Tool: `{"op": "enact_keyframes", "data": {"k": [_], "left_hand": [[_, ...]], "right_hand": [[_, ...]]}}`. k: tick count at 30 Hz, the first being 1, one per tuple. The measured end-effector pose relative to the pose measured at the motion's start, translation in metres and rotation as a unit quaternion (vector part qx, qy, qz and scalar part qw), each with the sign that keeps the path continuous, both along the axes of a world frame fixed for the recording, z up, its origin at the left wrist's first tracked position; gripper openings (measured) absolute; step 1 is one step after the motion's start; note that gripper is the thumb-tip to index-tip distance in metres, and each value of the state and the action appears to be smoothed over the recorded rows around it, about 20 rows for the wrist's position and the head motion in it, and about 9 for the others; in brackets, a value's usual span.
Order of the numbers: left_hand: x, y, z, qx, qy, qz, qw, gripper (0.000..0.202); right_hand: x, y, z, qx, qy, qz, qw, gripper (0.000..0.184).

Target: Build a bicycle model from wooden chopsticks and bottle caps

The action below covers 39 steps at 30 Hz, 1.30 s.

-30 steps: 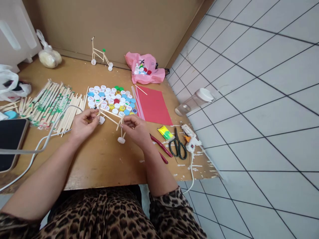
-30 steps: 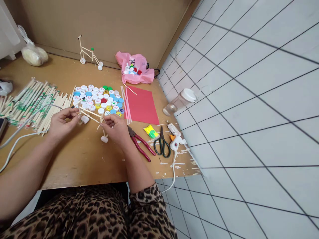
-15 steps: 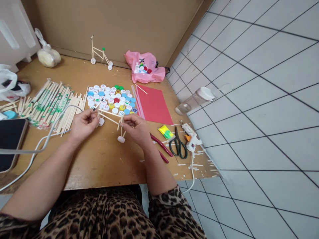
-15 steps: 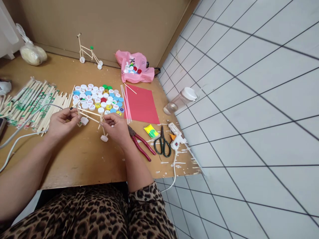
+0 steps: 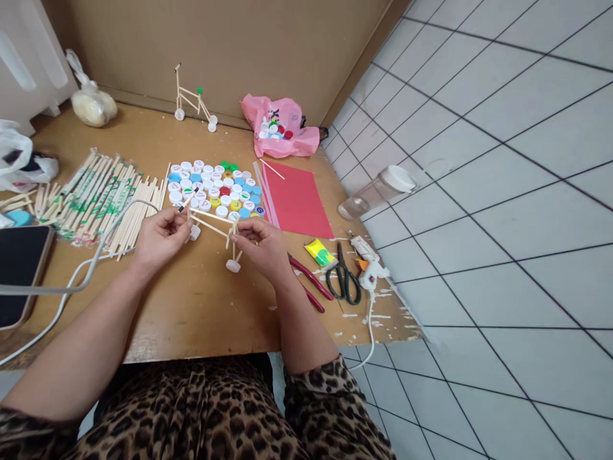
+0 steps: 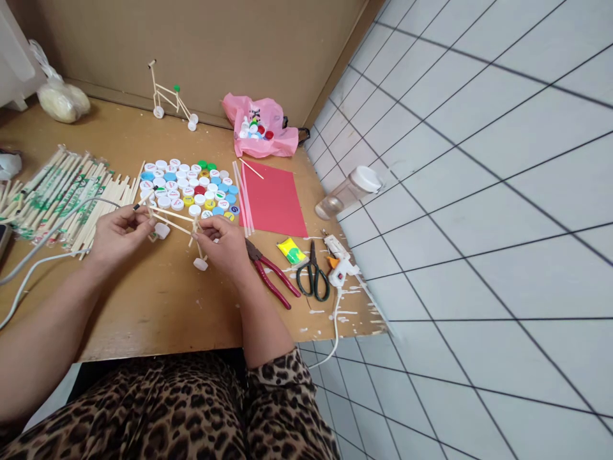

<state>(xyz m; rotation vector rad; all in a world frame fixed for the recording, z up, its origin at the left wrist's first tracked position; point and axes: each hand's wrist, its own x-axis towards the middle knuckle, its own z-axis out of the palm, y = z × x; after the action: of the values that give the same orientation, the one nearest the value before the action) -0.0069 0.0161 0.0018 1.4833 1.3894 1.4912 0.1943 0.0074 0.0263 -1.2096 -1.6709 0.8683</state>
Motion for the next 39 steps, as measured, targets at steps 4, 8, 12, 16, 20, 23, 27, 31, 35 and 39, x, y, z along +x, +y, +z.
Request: {"op": "enact_keyframes", "data": {"k": [4, 8, 12, 16, 20, 23, 27, 31, 35, 39], "left_hand": [[0.0, 0.0, 0.002, -0.008, 0.0, -0.002, 1.0, 0.019], [0.0, 0.0, 0.003, -0.018, -0.005, -0.007, 1.0, 0.017], [0.001, 0.0, 0.003, -0.015, -0.013, -0.008, 1.0, 0.017], [0.0, 0.001, 0.001, -0.004, -0.016, -0.008, 1.0, 0.021], [-0.001, 0.0, 0.001, -0.003, -0.009, -0.006, 1.0, 0.021], [-0.001, 0.0, 0.001, -0.01, -0.013, -0.009, 1.0, 0.016], [0.0, 0.001, -0.001, -0.003, -0.002, 0.022, 1.0, 0.02], [0.0, 0.0, 0.001, 0.059, 0.082, 0.128, 0.987, 0.02], [0.001, -0.01, 0.01, 0.165, 0.14, 0.182, 0.959, 0.023], [0.014, -0.025, 0.015, 0.207, 0.158, 0.078, 0.962, 0.018]], "right_hand": [[-0.001, 0.0, 0.0, 0.008, -0.009, 0.0, 1.0, 0.005], [-0.001, 0.0, -0.002, 0.007, -0.008, 0.004, 1.0, 0.006], [-0.001, 0.0, -0.002, 0.008, -0.003, 0.009, 1.0, 0.006], [-0.002, -0.001, -0.003, 0.006, -0.005, 0.011, 1.0, 0.006], [-0.004, -0.002, -0.003, -0.025, 0.001, -0.002, 1.0, 0.007], [-0.006, -0.003, -0.003, -0.038, 0.01, 0.004, 0.999, 0.008], [-0.007, -0.002, -0.005, -0.037, 0.02, 0.004, 0.999, 0.01], [-0.008, -0.001, -0.009, -0.043, 0.031, 0.009, 0.999, 0.012], [-0.01, 0.001, -0.01, -0.047, 0.036, 0.008, 0.998, 0.013], [-0.012, 0.002, -0.01, -0.056, 0.052, 0.007, 0.997, 0.013]]}}
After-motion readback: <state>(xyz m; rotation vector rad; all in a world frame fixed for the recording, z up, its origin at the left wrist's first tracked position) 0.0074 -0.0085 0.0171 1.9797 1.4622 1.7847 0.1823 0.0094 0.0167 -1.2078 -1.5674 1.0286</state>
